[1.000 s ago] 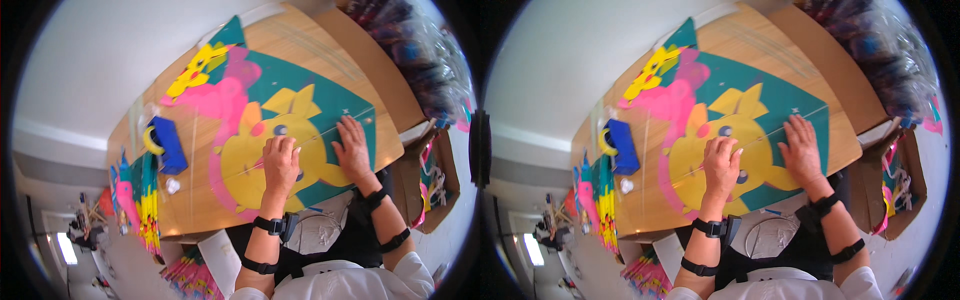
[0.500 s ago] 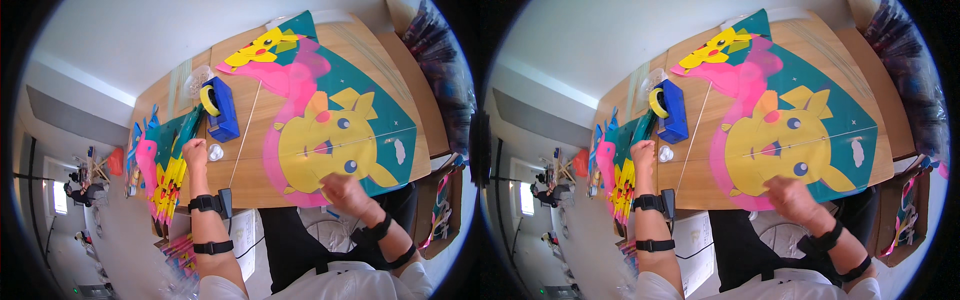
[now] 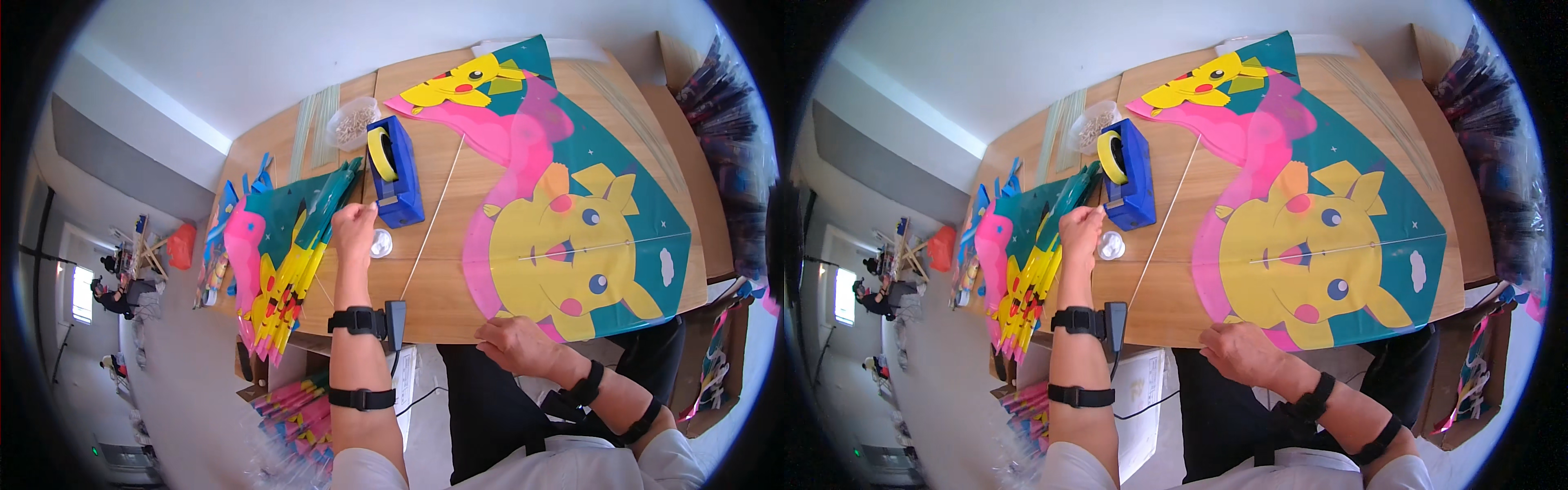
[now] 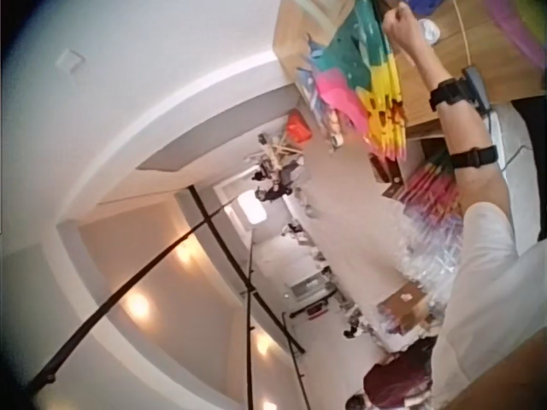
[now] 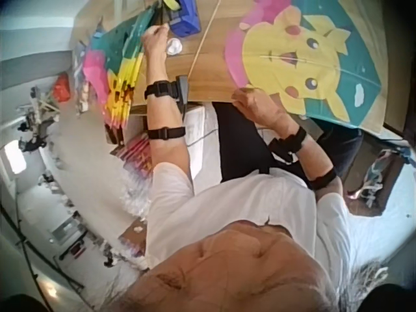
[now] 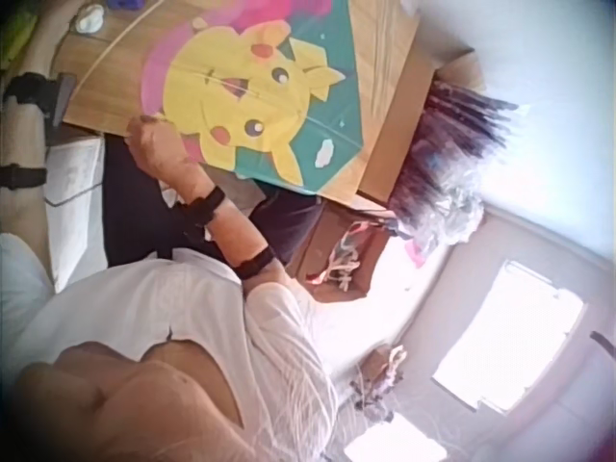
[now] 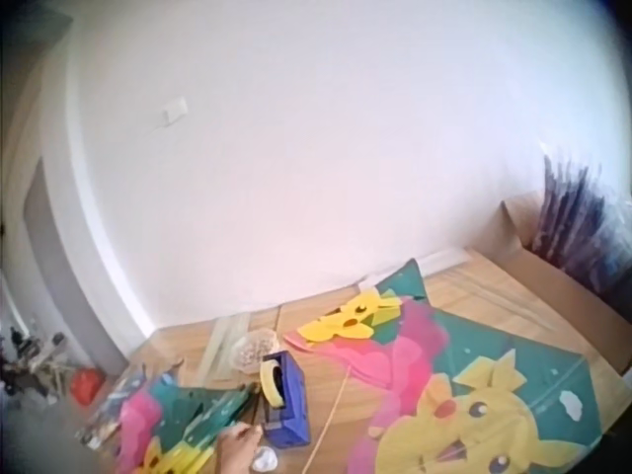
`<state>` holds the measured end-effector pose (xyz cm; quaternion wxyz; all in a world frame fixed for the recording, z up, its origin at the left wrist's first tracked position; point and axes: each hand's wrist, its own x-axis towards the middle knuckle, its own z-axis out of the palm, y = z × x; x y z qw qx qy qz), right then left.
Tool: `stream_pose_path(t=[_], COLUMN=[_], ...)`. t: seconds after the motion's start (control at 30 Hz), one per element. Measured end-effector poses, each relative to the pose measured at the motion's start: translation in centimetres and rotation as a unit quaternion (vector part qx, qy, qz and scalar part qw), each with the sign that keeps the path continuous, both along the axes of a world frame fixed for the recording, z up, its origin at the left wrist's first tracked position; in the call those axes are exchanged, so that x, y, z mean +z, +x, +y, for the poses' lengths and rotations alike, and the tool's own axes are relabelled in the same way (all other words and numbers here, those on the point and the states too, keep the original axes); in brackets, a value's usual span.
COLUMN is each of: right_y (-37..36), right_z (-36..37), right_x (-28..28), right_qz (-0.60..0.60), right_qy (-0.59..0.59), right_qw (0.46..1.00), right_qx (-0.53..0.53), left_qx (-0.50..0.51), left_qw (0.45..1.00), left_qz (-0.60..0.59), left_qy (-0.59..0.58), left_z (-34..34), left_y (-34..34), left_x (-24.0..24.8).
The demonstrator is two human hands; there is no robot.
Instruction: Assembling plastic kites by attaching supports, strings, and tape.
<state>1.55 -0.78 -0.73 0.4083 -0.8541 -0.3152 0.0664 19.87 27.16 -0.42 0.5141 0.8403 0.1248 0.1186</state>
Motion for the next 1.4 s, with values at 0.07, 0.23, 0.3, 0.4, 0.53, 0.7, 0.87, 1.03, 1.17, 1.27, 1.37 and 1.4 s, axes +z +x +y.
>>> stream_pose_path(t=[0.07,0.23,0.3,0.4,0.53,0.7,0.87,1.03,1.17,1.27,1.37,1.4], right_y=[0.5,2.7,3.2,4.0,4.0,4.2,2.6,-4.5,-7.9,-7.2,-6.0,-6.0], right_z=[0.4,4.4,6.9,5.1,5.5,6.9,6.7,6.3,6.8,7.0,7.2,7.4], right_x=[-0.4,-0.4,0.1,-1.6,-1.4,-2.4,-3.2,-1.5,-1.0,-0.4,-0.5,-0.7], right_qz=[0.000,0.031,0.068,0.128,0.374,0.421,0.412,0.420,0.442,0.432,0.435,0.442], right_qy=[-0.001,0.015,0.059,0.105,0.194,0.190,0.214,0.256,0.265,0.262,0.242,0.243], right_qw=[1.000,0.999,0.995,0.979,0.888,0.856,0.859,0.855,0.847,0.853,0.858,0.855], right_qx=[-0.008,-0.041,-0.051,-0.120,-0.186,-0.232,-0.218,-0.164,-0.131,-0.129,-0.127,-0.124], left_qx=[0.016,0.047,0.133,-0.065,-0.175,-0.123,-0.145,-0.079,-0.029,-0.034,-0.034,-0.033], left_qw=[0.990,0.995,0.989,0.962,0.883,0.934,0.974,0.996,0.998,0.999,0.993,0.993], left_qz=[0.079,0.054,-0.046,0.143,0.170,0.087,0.157,0.034,-0.052,0.003,0.109,0.109], left_qy=[-0.119,-0.068,0.036,0.225,0.402,0.325,0.075,-0.003,0.035,-0.025,-0.027,-0.042], left_z=[-1.9,-2.5,0.7,-4.0,-4.2,-6.5,-7.9,-3.3,-0.1,-0.2,-1.5,-1.8], left_y=[0.6,1.7,2.1,-1.7,-9.5,-16.7,-23.4,-22.0,-12.2,-4.7,-0.1,0.6], left_x=[1.4,2.8,1.4,4.5,-1.0,-4.1,-2.7,-1.6,1.1,1.8,3.4,3.7])
